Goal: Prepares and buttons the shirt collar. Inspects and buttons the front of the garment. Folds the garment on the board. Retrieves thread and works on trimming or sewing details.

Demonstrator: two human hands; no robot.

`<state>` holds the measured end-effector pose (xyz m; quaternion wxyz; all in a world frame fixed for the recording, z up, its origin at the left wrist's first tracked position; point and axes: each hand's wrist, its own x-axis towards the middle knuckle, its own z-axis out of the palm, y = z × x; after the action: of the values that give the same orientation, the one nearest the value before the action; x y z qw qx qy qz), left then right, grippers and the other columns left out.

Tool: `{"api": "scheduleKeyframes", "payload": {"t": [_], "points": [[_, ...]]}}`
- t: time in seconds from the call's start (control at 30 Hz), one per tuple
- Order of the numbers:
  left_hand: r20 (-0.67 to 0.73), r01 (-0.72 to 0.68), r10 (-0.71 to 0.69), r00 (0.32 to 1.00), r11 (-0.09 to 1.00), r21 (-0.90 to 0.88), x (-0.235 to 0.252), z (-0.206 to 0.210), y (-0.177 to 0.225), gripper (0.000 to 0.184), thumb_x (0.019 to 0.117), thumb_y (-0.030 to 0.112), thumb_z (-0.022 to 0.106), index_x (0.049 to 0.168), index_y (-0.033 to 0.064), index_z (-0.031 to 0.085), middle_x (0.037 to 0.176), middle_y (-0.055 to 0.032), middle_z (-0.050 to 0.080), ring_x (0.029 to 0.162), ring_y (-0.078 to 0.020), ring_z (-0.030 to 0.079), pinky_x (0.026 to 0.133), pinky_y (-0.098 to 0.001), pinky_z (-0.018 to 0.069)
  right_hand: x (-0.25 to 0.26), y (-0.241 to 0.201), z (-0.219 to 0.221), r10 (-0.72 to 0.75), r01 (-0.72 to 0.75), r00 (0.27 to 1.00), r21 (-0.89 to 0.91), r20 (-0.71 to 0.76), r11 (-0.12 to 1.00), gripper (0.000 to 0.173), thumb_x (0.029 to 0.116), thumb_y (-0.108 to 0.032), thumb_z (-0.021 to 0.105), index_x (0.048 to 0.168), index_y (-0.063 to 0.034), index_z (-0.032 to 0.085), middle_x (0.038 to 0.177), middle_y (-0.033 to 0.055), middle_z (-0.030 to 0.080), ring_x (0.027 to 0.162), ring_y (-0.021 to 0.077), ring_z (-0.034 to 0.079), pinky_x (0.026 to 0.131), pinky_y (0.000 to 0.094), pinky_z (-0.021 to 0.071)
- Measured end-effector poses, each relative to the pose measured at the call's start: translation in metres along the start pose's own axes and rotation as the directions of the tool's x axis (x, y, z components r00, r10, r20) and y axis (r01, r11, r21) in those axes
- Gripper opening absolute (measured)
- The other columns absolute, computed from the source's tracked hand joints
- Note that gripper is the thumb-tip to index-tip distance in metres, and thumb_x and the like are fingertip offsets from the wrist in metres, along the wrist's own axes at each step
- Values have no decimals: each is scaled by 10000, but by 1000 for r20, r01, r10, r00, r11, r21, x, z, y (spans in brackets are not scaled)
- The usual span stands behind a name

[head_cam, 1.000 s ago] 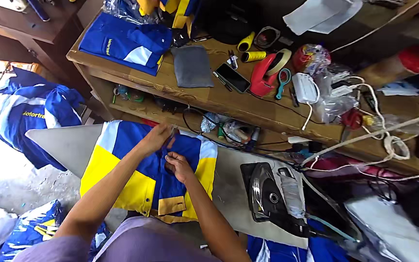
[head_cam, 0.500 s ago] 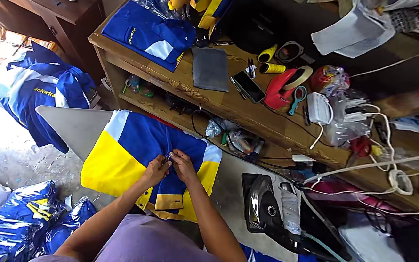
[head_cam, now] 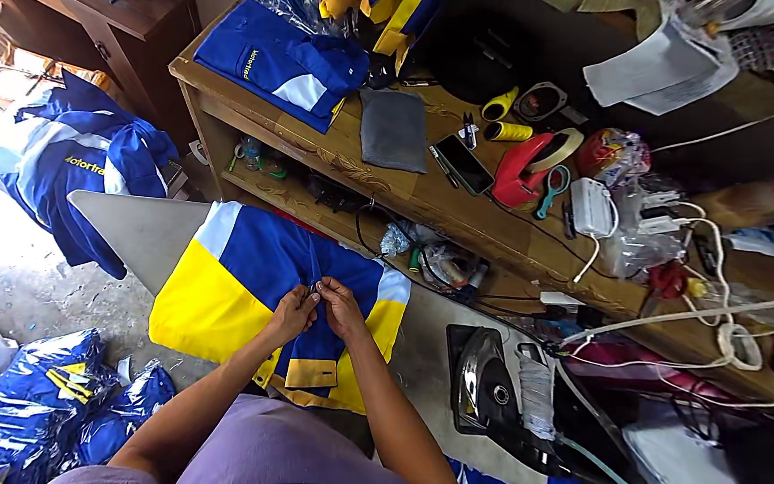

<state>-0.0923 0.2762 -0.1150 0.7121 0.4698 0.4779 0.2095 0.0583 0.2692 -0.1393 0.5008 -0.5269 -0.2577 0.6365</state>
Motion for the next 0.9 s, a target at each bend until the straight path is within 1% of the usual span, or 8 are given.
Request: {"api": "scheduleKeyframes", "payload": {"t": [0.23,0.33,0.43,0.53,0.63,0.77,0.9], "points": [[-32,-4,4,999,1000,8,2,0,1,235,1110,243,452,1098,25,538,712,-3,590,549,-82,577,530,-227,507,0,2,1,-18,18,1000,-18,-2,1000,138,1020,4,544,949,15,662,837,50,674,782,96,646,773,261,559],[-29,-12,12,1000,1000,2,2,-1,1,258,1113,242,434,1108,15,556,712,-3,594,551,-81,566,527,-227,491,0,2,1,-19,19,1000,-42,-3,999,128,1019,-6,546,967,19,660,848,45,676,791,97,648,777,274,563],[-33,-16,15,999,999,-51,3,-2,0,272,1117,232,420,1105,9,574,693,8,585,530,-70,540,501,-211,460,0,2,1,-25,25,1000,-47,-3,999,124,1012,1,553,959,11,665,842,35,671,786,93,640,778,270,557],[-25,13,-17,1000,988,-154,4,-3,0,276,1120,233,415,1082,16,581,666,10,572,494,-67,514,464,-201,433,0,3,0,-37,37,999,-40,2,999,128,1010,10,555,941,8,664,819,31,664,770,88,632,769,259,552],[-19,44,-49,999,975,-220,6,-4,0,285,1123,235,408,1063,18,583,644,10,560,468,-62,492,439,-195,411,1,5,0,-54,54,999,-46,4,997,133,1010,11,556,942,10,671,819,30,667,776,87,633,772,254,549],[-17,61,-67,998,967,-246,7,-5,1,296,1125,237,402,1050,16,583,627,11,553,450,-59,476,420,-192,394,2,6,0,-66,66,998,-39,-1,997,135,1004,20,562,927,9,672,821,32,670,774,86,634,769,255,551],[-11,58,-62,998,973,-225,9,-6,0,296,1126,229,393,1044,22,587,625,18,541,450,-57,462,421,-191,382,2,6,0,-63,63,998,-47,-3,997,130,1002,18,567,921,9,669,815,34,669,772,86,634,766,251,550]]}}
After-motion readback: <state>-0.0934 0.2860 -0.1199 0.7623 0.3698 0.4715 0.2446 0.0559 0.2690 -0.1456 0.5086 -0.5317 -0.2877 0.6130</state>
